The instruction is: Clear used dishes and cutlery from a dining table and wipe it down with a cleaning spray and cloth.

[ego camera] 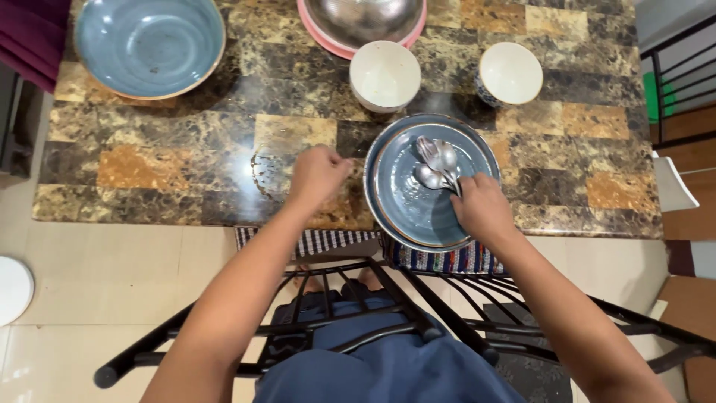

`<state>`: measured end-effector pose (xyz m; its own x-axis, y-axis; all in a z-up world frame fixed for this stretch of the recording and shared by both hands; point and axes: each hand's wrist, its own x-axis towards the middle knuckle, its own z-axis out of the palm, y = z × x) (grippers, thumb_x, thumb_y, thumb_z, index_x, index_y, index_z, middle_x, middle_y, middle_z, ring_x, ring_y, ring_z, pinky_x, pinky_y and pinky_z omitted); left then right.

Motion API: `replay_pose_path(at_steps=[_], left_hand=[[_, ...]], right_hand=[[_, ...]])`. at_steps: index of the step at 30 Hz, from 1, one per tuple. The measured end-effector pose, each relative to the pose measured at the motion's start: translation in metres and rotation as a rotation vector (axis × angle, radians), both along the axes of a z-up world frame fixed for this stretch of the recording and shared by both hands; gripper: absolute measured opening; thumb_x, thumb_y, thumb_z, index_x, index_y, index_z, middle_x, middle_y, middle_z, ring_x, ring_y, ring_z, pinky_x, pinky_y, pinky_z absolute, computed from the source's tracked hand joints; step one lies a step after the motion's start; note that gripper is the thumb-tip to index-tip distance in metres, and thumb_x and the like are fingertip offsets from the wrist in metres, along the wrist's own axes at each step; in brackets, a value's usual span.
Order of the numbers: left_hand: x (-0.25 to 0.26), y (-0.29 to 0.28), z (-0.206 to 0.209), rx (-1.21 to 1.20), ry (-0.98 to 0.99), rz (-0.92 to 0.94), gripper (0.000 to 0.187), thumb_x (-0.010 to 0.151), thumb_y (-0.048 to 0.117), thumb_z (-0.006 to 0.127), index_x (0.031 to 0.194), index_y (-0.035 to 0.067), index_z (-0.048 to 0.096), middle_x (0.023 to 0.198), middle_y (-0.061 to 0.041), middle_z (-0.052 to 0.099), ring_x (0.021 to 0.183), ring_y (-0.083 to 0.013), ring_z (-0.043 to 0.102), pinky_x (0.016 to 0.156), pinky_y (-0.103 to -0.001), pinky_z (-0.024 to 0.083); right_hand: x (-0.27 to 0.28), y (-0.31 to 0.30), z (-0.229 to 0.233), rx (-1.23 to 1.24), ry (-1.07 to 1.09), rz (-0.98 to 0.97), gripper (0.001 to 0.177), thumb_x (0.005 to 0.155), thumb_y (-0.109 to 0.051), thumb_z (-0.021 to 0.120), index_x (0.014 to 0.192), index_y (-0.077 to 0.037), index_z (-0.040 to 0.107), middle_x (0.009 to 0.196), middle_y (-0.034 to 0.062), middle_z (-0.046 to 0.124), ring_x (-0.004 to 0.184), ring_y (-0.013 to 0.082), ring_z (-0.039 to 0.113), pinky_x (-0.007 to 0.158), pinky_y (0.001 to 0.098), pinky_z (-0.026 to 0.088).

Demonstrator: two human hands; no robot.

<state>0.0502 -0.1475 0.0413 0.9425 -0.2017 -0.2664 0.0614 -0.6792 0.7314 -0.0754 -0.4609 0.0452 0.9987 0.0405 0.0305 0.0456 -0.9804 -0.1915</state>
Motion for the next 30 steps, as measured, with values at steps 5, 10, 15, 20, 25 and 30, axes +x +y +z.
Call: replay_pose_path(at_steps=[5,10,15,20,25,30], left_hand=[[0.054,0.086,-0.084,-0.435,0.258,0.376,0.02,0.093,0.023,0.068,0.097,0.005,0.075,0.074,-0.011,0.073,0.059,-0.0189,0.071,0.057,-0.033,0.06],[0.116,0.159,-0.119,-0.873,0.322,0.695,0.033,0.101,0.029,0.07,0.107,-0.002,0.062,0.079,-0.012,0.072,0.062,-0.0196,0.071,0.056,-0.034,0.061],[0.159,0.185,-0.111,-1.178,0.306,0.942,0.048,0.099,0.036,0.065,0.127,0.0,0.05,0.091,-0.02,0.073,0.075,-0.0283,0.075,0.067,-0.037,0.066],[0.182,0.196,-0.112,-1.26,0.278,1.036,0.048,0.1,0.03,0.055,0.134,-0.002,0.04,0.101,-0.028,0.072,0.083,-0.0346,0.077,0.072,-0.042,0.067],[0.19,0.203,-0.113,-1.335,0.176,0.999,0.043,0.096,0.009,0.051,0.135,-0.002,0.039,0.102,-0.027,0.069,0.084,-0.0348,0.075,0.071,-0.042,0.067],[0.164,0.202,-0.083,-1.212,0.147,1.072,0.04,0.092,0.001,0.046,0.132,-0.002,0.044,0.103,-0.019,0.068,0.079,-0.0289,0.076,0.067,-0.037,0.064]], right_hand=[[0.017,0.02,0.032,-0.047,-0.072,0.018,0.036,0.084,-0.021,0.075,0.114,0.0,0.07,0.106,0.0231,0.065,0.101,0.0448,0.061,0.089,0.0516,0.051],[0.074,0.031,0.025,0.043,-0.144,0.044,0.035,0.086,-0.023,0.076,0.112,0.0,0.071,0.103,0.0225,0.067,0.099,0.0431,0.063,0.087,0.0509,0.052],[0.159,0.039,-0.016,0.405,-0.122,-0.159,0.038,0.09,-0.025,0.074,0.118,0.001,0.07,0.096,0.0193,0.073,0.086,0.0342,0.072,0.08,0.0444,0.056],[0.213,0.033,-0.062,0.285,-0.143,-0.239,0.042,0.092,-0.031,0.071,0.117,0.002,0.069,0.096,0.0242,0.073,0.09,0.042,0.07,0.082,0.0505,0.054],[0.221,0.03,-0.066,0.138,-0.056,-0.291,0.044,0.098,-0.038,0.066,0.11,0.004,0.07,0.099,0.0295,0.071,0.094,0.0483,0.067,0.087,0.0547,0.052],[0.179,0.027,-0.006,0.225,-0.088,-0.278,0.036,0.098,-0.036,0.064,0.106,-0.003,0.075,0.096,0.0249,0.072,0.092,0.0459,0.068,0.081,0.0533,0.053]])
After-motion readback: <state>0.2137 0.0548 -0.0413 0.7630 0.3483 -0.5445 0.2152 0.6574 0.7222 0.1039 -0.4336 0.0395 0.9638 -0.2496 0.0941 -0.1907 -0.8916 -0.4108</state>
